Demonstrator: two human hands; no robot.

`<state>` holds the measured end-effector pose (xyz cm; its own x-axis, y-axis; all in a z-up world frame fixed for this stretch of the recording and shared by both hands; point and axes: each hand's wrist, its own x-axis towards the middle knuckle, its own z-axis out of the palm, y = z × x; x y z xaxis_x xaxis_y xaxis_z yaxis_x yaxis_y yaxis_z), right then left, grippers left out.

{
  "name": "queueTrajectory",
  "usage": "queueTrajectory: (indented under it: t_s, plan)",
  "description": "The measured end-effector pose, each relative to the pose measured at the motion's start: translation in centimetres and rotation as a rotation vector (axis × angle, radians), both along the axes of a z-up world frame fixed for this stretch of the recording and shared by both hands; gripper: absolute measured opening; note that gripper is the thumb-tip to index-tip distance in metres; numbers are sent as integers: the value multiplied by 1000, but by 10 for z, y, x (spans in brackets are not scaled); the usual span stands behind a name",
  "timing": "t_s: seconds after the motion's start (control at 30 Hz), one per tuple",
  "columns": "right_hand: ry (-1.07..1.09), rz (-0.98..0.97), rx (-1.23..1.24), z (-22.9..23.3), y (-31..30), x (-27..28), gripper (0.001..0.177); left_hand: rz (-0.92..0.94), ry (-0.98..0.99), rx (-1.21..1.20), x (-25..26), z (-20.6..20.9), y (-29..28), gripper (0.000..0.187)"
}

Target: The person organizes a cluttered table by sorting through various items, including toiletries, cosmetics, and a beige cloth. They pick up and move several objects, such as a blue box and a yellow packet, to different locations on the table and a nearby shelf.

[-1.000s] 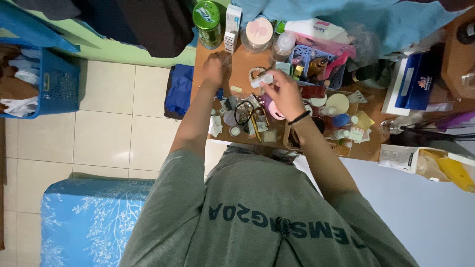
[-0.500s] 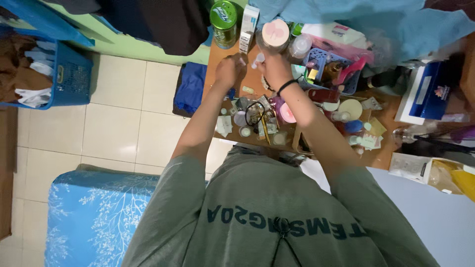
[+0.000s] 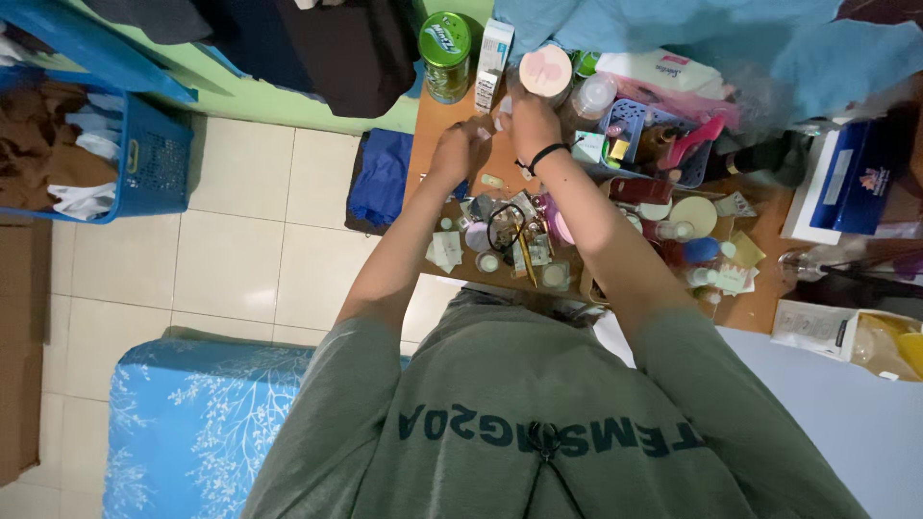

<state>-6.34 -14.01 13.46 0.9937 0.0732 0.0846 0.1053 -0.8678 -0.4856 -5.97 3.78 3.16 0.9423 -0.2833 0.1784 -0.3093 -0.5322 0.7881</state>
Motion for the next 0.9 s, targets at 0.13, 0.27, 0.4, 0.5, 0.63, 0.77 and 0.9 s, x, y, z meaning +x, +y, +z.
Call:
queueTrajectory:
  t_s: [0.13, 0.27, 0.4, 0.5, 0.63, 0.77, 0.9]
  plan:
    - [51, -37, -28, -4, 2, 3, 41, -5, 77, -113, -6, 17, -4, 17]
    - [-4, -43, 20, -7, 0, -2, 37, 1, 133, 8, -10, 49, -6, 24]
    - [30, -39, 20, -4, -3, -7, 34, -31, 90, 11, -17, 61, -10, 36]
    - [30, -41, 23, -6, -6, -7, 28, -45, 75, 12, -14, 56, -18, 37]
    - [7, -49, 30, -7, -7, -5, 28, -11, 24, -14, -11, 44, -23, 37]
    - [-30, -61, 6, 4, -14, -12, 31, -29, -6, -111, -11, 40, -21, 41]
    - [-12, 81, 177, 17, -34, -23, 26, -66, 121, -114, -16, 44, -22, 36]
